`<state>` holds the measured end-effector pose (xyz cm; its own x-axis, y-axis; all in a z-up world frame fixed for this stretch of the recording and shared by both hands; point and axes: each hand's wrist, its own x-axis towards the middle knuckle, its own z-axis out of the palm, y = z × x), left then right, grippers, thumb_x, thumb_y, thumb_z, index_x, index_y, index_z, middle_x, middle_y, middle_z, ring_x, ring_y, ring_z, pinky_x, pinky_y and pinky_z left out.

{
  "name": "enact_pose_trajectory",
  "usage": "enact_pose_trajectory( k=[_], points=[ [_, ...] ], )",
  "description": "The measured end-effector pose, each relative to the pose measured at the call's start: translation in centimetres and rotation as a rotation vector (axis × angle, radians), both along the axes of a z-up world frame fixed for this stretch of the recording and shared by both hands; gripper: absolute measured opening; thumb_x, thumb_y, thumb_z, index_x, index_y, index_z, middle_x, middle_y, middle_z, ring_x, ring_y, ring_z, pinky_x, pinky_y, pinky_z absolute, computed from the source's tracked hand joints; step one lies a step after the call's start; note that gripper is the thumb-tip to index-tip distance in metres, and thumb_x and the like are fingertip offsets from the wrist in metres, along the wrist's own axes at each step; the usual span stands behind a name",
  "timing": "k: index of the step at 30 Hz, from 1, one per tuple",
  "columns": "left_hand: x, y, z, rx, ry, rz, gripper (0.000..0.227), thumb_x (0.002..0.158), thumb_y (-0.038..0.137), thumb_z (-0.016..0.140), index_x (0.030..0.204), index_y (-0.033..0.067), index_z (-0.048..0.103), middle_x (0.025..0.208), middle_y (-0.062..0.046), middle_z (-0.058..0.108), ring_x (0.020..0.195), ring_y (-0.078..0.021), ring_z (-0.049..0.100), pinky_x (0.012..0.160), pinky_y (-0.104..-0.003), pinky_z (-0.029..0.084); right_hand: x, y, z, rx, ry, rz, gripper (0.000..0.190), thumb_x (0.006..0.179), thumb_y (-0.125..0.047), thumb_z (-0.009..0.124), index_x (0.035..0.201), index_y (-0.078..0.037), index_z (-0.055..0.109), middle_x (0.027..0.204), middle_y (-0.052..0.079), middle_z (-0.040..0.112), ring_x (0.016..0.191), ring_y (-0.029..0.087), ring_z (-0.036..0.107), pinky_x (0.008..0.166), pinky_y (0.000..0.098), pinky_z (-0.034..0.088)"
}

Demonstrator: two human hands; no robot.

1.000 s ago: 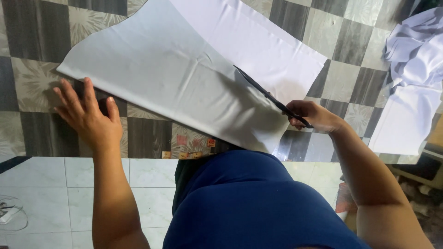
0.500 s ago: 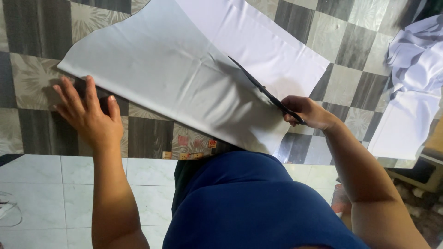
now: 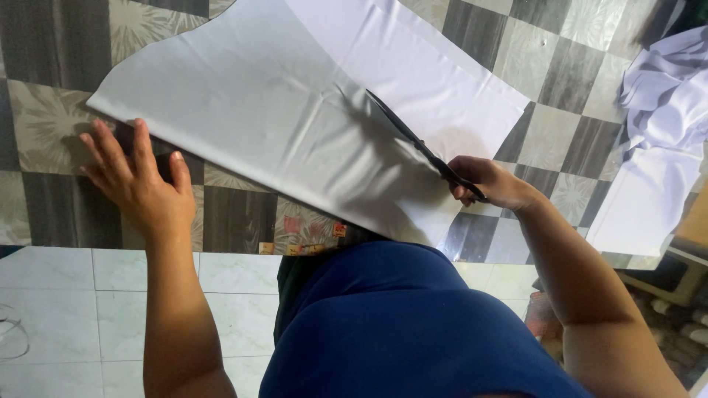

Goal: The person cuts a large piece of white fabric into smaller sections using a pair of scissors. They hold the fabric with one hand and cut along straight lines, then fold and cut the fabric again to create smaller pieces.

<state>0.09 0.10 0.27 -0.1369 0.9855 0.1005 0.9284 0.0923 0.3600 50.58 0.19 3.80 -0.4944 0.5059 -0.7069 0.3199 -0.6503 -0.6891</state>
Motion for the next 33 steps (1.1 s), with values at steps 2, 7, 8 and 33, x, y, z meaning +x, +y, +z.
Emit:
enact_pose_trajectory(
  k=[2,7,8,33],
  points=[
    [0.0,0.1,0.0,0.003,-0.001,0.001,0.05,0.097,0.01,0.071,0.144,0.0019,0.055,0.15,-0.024,0.02,0.138,-0.0454,0.015,0.107,-0.072,0.02,-0.7,0.7,0.4,0.001,0.039,0.003,0.037,0.08,-0.017,0.069,0.11,0.0,0.055,0.075,0.003,0.058,0.06,0.009,0.052,0.051,0.0202,0.048],
    [0.0,0.0,0.1,0.005,-0.017,0.006,0.051,0.097,0.013,0.068,0.145,0.0032,0.053,0.15,-0.025,0.02,0.139,-0.0456,0.016,0.106,-0.073,0.02,-2.0,2.1,0.4,0.002,0.073,0.001,0.041,0.079,-0.022,0.071,0.11,0.0,0.055,0.075,0.003,0.059,0.06,0.009,0.054,0.051,0.02,0.049],
    [-0.1,0.0,0.0,0.014,-0.006,-0.002,0.051,0.097,0.012,0.069,0.144,0.0029,0.053,0.15,-0.026,0.021,0.138,-0.0463,0.017,0.106,-0.073,0.022,-2.5,2.4,0.6,-0.013,0.009,-0.009,0.037,0.08,-0.02,0.069,0.108,0.0,0.056,0.074,0.004,0.057,0.059,0.01,0.052,0.05,0.021,0.048],
    [-0.2,0.0,-0.2,0.023,-0.01,0.003,0.05,0.096,0.013,0.072,0.143,0.0041,0.056,0.149,-0.026,0.024,0.137,-0.0469,0.018,0.106,-0.072,0.024,-3.5,2.9,0.0,0.028,-0.032,-0.016,0.034,0.081,-0.022,0.069,0.102,0.001,0.054,0.072,0.005,0.058,0.06,0.012,0.055,0.053,0.0236,0.052]
  ],
)
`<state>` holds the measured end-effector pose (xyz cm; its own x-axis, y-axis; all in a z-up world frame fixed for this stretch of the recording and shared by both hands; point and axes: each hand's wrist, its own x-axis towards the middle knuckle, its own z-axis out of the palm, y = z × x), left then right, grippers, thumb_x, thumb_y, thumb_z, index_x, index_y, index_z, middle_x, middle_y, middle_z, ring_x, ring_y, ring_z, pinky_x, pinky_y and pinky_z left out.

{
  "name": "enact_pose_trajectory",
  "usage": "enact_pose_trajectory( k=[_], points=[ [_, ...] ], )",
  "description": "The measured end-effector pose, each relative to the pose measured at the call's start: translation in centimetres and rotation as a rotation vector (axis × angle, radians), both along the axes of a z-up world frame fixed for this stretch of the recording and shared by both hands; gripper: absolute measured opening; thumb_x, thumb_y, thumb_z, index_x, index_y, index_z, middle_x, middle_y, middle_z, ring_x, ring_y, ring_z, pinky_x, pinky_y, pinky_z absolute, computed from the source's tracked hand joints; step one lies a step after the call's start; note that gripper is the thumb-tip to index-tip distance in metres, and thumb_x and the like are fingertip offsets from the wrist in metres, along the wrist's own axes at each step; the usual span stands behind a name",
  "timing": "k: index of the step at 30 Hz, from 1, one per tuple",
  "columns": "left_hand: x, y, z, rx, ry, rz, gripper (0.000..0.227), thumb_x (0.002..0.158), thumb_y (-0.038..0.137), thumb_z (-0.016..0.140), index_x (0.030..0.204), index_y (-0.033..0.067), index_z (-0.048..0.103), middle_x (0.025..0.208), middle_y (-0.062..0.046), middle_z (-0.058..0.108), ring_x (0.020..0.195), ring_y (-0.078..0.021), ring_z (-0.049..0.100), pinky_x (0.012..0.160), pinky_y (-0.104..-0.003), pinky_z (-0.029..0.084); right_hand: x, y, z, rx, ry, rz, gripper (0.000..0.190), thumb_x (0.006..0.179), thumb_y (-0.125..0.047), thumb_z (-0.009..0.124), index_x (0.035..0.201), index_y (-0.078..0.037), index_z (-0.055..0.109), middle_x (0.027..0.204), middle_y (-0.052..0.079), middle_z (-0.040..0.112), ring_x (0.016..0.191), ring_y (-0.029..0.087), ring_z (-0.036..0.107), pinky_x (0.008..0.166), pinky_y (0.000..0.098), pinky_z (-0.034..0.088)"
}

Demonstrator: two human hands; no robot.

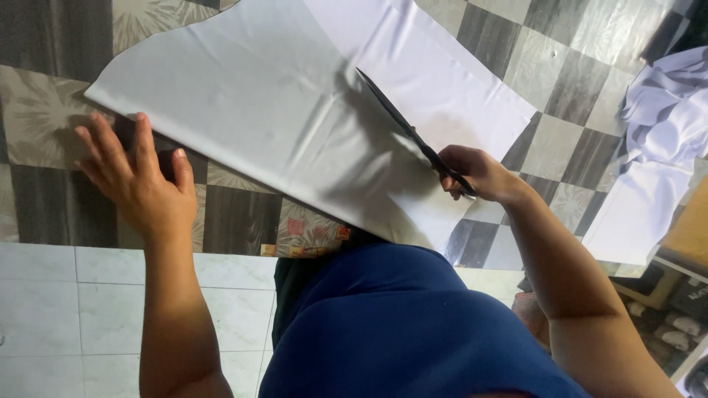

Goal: The person cuts a large piece of white fabric into smaller sections using a pair of scissors. They hold the fabric with one hand and cut along straight lines, then fold and cut the fabric again to create smaller pieces.

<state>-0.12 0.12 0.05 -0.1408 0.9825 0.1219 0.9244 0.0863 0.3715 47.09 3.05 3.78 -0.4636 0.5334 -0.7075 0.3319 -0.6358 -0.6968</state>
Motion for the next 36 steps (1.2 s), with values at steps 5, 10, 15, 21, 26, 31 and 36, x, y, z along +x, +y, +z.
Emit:
enact_pose_trajectory(
  k=[5,10,15,21,26,31,36],
  points=[
    [-0.1,-0.1,0.1,-0.005,0.005,-0.013,0.053,0.096,0.012,0.074,0.144,0.0045,0.053,0.15,-0.026,0.023,0.138,-0.0472,0.018,0.105,-0.073,0.026,-1.2,1.4,0.8,-0.072,-0.025,-0.038,0.033,0.079,-0.017,0.07,0.102,0.0,0.054,0.071,0.006,0.058,0.056,0.013,0.054,0.049,0.0249,0.05],
    [0.0,0.0,0.2,0.002,-0.003,-0.005,0.051,0.096,0.011,0.074,0.143,0.0028,0.055,0.149,-0.026,0.023,0.138,-0.0464,0.017,0.106,-0.072,0.025,-1.2,2.3,1.6,-0.121,0.221,-0.059,0.037,0.082,-0.021,0.07,0.104,0.002,0.052,0.071,0.003,0.057,0.055,0.009,0.053,0.042,0.0211,0.045],
    [-0.1,0.0,-0.1,-0.007,0.034,0.0,0.048,0.098,0.017,0.071,0.142,0.0037,0.058,0.15,-0.024,0.022,0.138,-0.0459,0.016,0.105,-0.073,0.028,0.5,2.0,1.9,-0.068,-0.027,0.071,0.034,0.079,-0.023,0.07,0.1,0.0,0.056,0.071,0.004,0.059,0.055,0.012,0.053,0.044,0.0238,0.046],
    [0.2,0.0,0.5,-0.018,0.027,0.018,0.052,0.096,0.015,0.072,0.143,0.0021,0.054,0.151,-0.023,0.021,0.139,-0.044,0.014,0.107,-0.069,0.029,-1.6,2.6,1.8,-0.069,0.117,0.01,0.032,0.081,-0.027,0.069,0.094,-0.002,0.053,0.064,0.006,0.056,0.051,0.014,0.051,0.042,0.0238,0.042],
    [0.2,0.1,0.6,-0.003,0.058,0.013,0.052,0.096,0.018,0.071,0.141,-0.0007,0.055,0.15,-0.024,0.024,0.138,-0.0437,0.015,0.106,-0.067,0.031,-2.7,3.8,0.9,-0.029,0.028,0.048,0.045,0.076,-0.038,0.07,0.097,-0.002,0.053,0.069,0.005,0.059,0.057,0.013,0.057,0.048,0.0237,0.049],
    [0.1,0.1,0.6,-0.002,0.045,0.002,0.052,0.096,0.018,0.071,0.14,-0.0029,0.053,0.148,-0.027,0.025,0.136,-0.0467,0.017,0.104,-0.069,0.03,-3.2,4.2,0.4,-0.029,0.029,0.038,0.046,0.076,-0.039,0.07,0.1,-0.003,0.053,0.07,0.005,0.059,0.057,0.013,0.058,0.048,0.023,0.048],
    [-0.2,0.0,0.1,-0.001,0.048,0.007,0.052,0.098,0.019,0.07,0.143,-0.0003,0.052,0.151,-0.022,0.021,0.139,-0.043,0.016,0.107,-0.066,0.031,-3.7,4.0,0.4,0.043,-0.064,0.06,0.044,0.078,-0.039,0.067,0.097,-0.002,0.054,0.068,0.004,0.056,0.055,0.012,0.056,0.046,0.0247,0.049]
  ],
)
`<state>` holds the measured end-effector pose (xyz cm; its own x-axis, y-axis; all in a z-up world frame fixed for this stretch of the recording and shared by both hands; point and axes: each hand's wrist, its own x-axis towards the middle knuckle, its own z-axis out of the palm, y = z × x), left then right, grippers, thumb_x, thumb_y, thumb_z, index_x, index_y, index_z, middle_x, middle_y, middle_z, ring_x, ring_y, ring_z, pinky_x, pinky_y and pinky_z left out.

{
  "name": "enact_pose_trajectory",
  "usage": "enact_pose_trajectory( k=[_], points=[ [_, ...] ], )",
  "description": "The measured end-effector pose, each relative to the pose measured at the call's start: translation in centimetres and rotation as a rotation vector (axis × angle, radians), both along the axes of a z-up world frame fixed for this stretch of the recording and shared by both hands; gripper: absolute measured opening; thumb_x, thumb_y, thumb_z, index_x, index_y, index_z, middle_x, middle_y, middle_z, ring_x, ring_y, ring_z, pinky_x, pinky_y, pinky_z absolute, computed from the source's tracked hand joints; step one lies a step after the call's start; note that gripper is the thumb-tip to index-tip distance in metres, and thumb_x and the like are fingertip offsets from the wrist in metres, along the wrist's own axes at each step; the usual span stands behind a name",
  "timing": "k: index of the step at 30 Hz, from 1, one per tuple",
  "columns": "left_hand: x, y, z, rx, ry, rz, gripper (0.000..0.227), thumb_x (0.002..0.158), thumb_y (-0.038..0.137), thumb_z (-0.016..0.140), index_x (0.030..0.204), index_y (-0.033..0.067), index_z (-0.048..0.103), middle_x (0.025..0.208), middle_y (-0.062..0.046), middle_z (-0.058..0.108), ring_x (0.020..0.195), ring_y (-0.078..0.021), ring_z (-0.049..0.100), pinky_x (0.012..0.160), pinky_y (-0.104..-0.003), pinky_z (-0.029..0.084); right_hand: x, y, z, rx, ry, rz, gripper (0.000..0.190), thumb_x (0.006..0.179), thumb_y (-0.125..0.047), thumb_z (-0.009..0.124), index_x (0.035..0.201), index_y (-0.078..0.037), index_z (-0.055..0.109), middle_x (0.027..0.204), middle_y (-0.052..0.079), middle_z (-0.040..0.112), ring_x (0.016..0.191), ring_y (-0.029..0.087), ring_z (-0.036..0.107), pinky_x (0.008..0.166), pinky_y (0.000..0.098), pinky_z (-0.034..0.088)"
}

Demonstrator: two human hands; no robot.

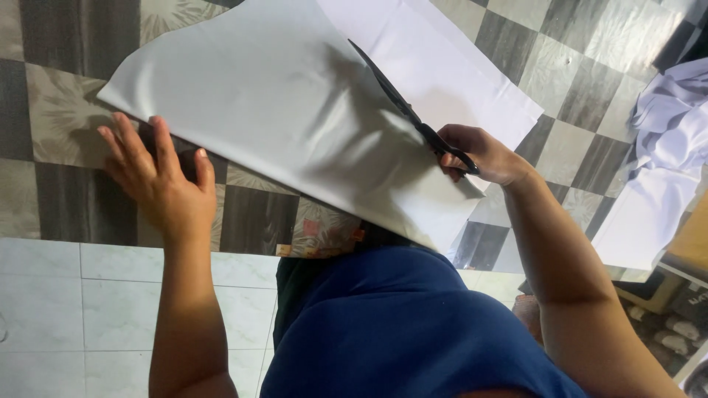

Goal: The person cuts a large piece of white fabric into smaller sections using a pair of scissors. They hold the fabric with one hand and cut along straight lines, then fold and cut the fabric again to create smaller pieces.

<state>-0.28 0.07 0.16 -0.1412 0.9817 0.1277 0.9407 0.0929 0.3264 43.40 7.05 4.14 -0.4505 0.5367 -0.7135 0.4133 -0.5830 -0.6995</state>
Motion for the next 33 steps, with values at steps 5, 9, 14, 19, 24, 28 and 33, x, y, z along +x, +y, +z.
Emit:
enact_pose_trajectory(
  k=[5,9,14,19,24,28,33],
  points=[
    [-0.1,0.0,-0.1,-0.01,-0.029,-0.001,0.052,0.098,0.019,0.066,0.143,0.0002,0.049,0.151,-0.022,0.021,0.139,-0.0439,0.015,0.107,-0.068,0.029,-0.1,-0.5,-0.2,0.036,0.043,0.009,0.047,0.08,-0.043,0.064,0.099,-0.002,0.053,0.068,0.005,0.055,0.054,0.013,0.055,0.049,0.0254,0.049],
    [-0.3,0.0,-0.6,0.012,-0.015,-0.011,0.051,0.099,0.021,0.065,0.143,0.0009,0.048,0.15,-0.023,0.022,0.139,-0.0453,0.019,0.105,-0.069,0.03,-0.4,-0.5,-0.1,0.031,0.04,0.014,0.052,0.075,-0.052,0.063,0.094,-0.004,0.052,0.07,0.005,0.055,0.057,0.013,0.055,0.052,0.0264,0.05],
    [-0.4,0.0,-0.3,-0.028,-0.04,-0.003,0.052,0.099,0.022,0.063,0.144,0.0008,0.047,0.151,-0.022,0.02,0.14,-0.0448,0.017,0.106,-0.07,0.028,-0.4,-0.2,-0.2,0.035,0.066,0.006,0.056,0.074,-0.054,0.063,0.094,-0.003,0.052,0.07,0.005,0.054,0.058,0.014,0.054,0.052,0.0262,0.049],
    [-1.3,0.2,-2.3,0.106,0.005,-0.078,0.061,0.085,0.021,0.071,0.138,-0.0035,0.05,0.144,-0.031,0.031,0.131,-0.0529,0.025,0.092,-0.072,0.025,-0.7,-0.3,-0.5,0.156,0.009,-0.052,0.047,0.078,-0.045,0.07,0.091,0.0,0.06,0.06,0.009,0.059,0.05,0.017,0.061,0.046,0.0275,0.049],
    [-1.5,0.1,-2.7,0.099,0.021,-0.085,0.062,0.086,0.023,0.069,0.138,-0.0038,0.049,0.145,-0.03,0.031,0.133,-0.0517,0.025,0.093,-0.072,0.025,-0.1,-0.2,-0.7,0.145,-0.054,-0.077,0.046,0.077,-0.037,0.073,0.095,0.003,0.06,0.06,0.012,0.059,0.051,0.018,0.059,0.046,0.0285,0.05],
    [-1.2,0.3,-1.9,0.063,0.012,-0.069,0.063,0.084,0.021,0.07,0.138,-0.0037,0.048,0.146,-0.029,0.029,0.134,-0.0507,0.024,0.092,-0.074,0.025,1.0,-0.2,-1.7,0.145,-0.088,-0.091,0.044,0.075,-0.033,0.076,0.096,0.003,0.061,0.06,0.012,0.059,0.051,0.018,0.058,0.047,0.0286,0.051],
    [-1.3,0.2,-2.3,0.062,0.014,-0.081,0.062,0.085,0.022,0.067,0.138,-0.0031,0.047,0.146,-0.029,0.031,0.134,-0.0509,0.025,0.094,-0.073,0.021,1.1,-0.1,-1.9,0.176,-0.113,-0.07,0.036,0.074,-0.026,0.078,0.093,0.0,0.062,0.057,0.01,0.058,0.05,0.016,0.057,0.047,0.0278,0.051]
  ],
)
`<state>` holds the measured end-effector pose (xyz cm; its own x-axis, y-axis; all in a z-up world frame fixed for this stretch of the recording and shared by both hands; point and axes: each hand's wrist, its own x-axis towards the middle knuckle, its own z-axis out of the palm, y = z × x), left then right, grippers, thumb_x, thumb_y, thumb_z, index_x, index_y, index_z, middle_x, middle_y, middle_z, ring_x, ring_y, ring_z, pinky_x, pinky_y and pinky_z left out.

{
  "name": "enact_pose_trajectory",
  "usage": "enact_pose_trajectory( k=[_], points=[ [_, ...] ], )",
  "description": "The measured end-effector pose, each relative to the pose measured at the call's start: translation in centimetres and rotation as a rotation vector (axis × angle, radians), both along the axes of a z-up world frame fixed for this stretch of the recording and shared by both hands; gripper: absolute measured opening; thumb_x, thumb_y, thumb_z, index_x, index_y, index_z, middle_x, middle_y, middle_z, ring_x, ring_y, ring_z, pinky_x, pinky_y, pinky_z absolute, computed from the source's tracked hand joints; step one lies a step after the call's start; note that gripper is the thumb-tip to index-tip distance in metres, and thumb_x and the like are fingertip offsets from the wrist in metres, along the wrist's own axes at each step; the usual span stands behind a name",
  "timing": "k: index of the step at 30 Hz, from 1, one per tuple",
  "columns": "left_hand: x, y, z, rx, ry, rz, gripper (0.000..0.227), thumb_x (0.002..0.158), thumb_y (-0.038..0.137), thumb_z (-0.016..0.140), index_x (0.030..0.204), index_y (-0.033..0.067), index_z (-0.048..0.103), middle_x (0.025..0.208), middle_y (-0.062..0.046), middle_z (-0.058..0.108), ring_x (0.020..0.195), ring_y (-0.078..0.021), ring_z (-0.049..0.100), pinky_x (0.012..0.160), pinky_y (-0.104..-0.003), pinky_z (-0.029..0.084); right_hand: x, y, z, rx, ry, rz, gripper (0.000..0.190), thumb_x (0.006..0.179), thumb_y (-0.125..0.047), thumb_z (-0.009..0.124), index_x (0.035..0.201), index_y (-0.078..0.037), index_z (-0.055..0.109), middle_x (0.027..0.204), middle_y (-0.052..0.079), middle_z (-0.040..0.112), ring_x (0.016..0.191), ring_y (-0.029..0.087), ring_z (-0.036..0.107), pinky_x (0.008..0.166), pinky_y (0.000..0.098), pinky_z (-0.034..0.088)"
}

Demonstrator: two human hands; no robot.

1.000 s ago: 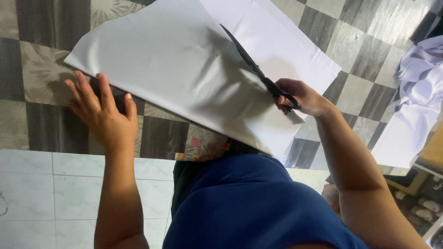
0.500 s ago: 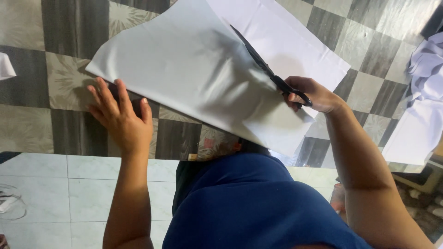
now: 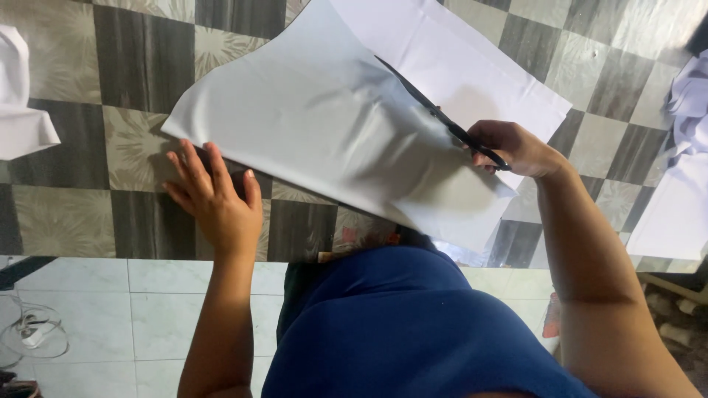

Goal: The person cuts a large piece of white fabric into smaller sections using a pair of scissors. They hold the fabric with one hand and cut along straight lines, then fold and cut the fabric again to create smaller pieces.

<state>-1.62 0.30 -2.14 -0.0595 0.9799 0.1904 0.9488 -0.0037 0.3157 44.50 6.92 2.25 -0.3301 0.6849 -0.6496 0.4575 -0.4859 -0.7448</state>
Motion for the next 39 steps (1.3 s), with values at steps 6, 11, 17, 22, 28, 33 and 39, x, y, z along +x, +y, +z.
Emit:
enact_pose_trajectory(
  k=[6,11,17,22,28,33,39],
  points=[
    [-0.1,0.0,-0.2,-0.004,-0.005,-0.009,0.063,0.085,0.021,0.067,0.138,-0.0045,0.046,0.147,-0.03,0.029,0.134,-0.0517,0.024,0.094,-0.073,0.02,-0.9,-0.3,0.2,-0.016,-0.017,0.001,0.039,0.075,-0.029,0.076,0.096,0.001,0.063,0.059,0.013,0.06,0.051,0.018,0.059,0.048,0.0304,0.053],
    [-0.2,-0.1,-0.1,-0.018,-0.01,-0.015,0.064,0.085,0.02,0.068,0.139,-0.0049,0.046,0.147,-0.03,0.028,0.134,-0.052,0.023,0.094,-0.073,0.019,-0.4,-0.9,-0.5,-0.048,-0.023,-0.026,0.042,0.074,-0.029,0.077,0.098,0.001,0.062,0.06,0.012,0.059,0.052,0.017,0.058,0.049,0.0299,0.053],
    [-0.2,-0.1,-0.1,-0.013,-0.016,-0.012,0.063,0.085,0.021,0.068,0.138,-0.0052,0.046,0.147,-0.03,0.027,0.134,-0.0523,0.023,0.094,-0.073,0.018,-0.2,-0.8,-0.7,-0.044,-0.041,-0.024,0.039,0.074,-0.024,0.078,0.097,0.001,0.062,0.059,0.013,0.059,0.051,0.017,0.057,0.048,0.0292,0.053],
    [-0.2,0.0,-0.3,0.006,-0.002,-0.008,0.062,0.086,0.022,0.067,0.138,-0.0055,0.047,0.147,-0.031,0.028,0.134,-0.0522,0.024,0.094,-0.073,0.019,-0.7,-0.1,0.5,-0.047,-0.028,-0.008,0.042,0.072,-0.03,0.078,0.095,0.001,0.062,0.059,0.014,0.061,0.051,0.018,0.059,0.046,0.0304,0.054],
    [-0.1,0.0,-0.2,0.02,0.007,-0.012,0.061,0.086,0.022,0.068,0.136,-0.0064,0.05,0.147,-0.03,0.029,0.134,-0.0513,0.026,0.096,-0.071,0.02,-2.5,0.9,1.0,-0.053,0.064,-0.04,0.044,0.073,-0.039,0.077,0.091,-0.002,0.062,0.059,0.011,0.061,0.052,0.016,0.061,0.045,0.0268,0.052],
    [-0.3,-0.1,-0.2,0.006,-0.017,-0.021,0.062,0.084,0.02,0.068,0.137,-0.0062,0.048,0.146,-0.031,0.029,0.133,-0.0527,0.024,0.095,-0.072,0.018,-4.1,1.5,1.4,-0.053,0.054,-0.049,0.047,0.073,-0.042,0.076,0.092,-0.001,0.062,0.06,0.011,0.061,0.052,0.018,0.062,0.046,0.0287,0.053],
    [-0.2,-0.1,-0.2,0.004,-0.009,-0.016,0.063,0.084,0.02,0.068,0.138,-0.0061,0.047,0.146,-0.031,0.03,0.133,-0.0525,0.025,0.095,-0.071,0.018,-4.3,1.1,0.7,-0.06,0.026,-0.046,0.048,0.073,-0.042,0.075,0.091,0.0,0.062,0.059,0.012,0.06,0.051,0.019,0.061,0.047,0.0303,0.054]
  ],
)
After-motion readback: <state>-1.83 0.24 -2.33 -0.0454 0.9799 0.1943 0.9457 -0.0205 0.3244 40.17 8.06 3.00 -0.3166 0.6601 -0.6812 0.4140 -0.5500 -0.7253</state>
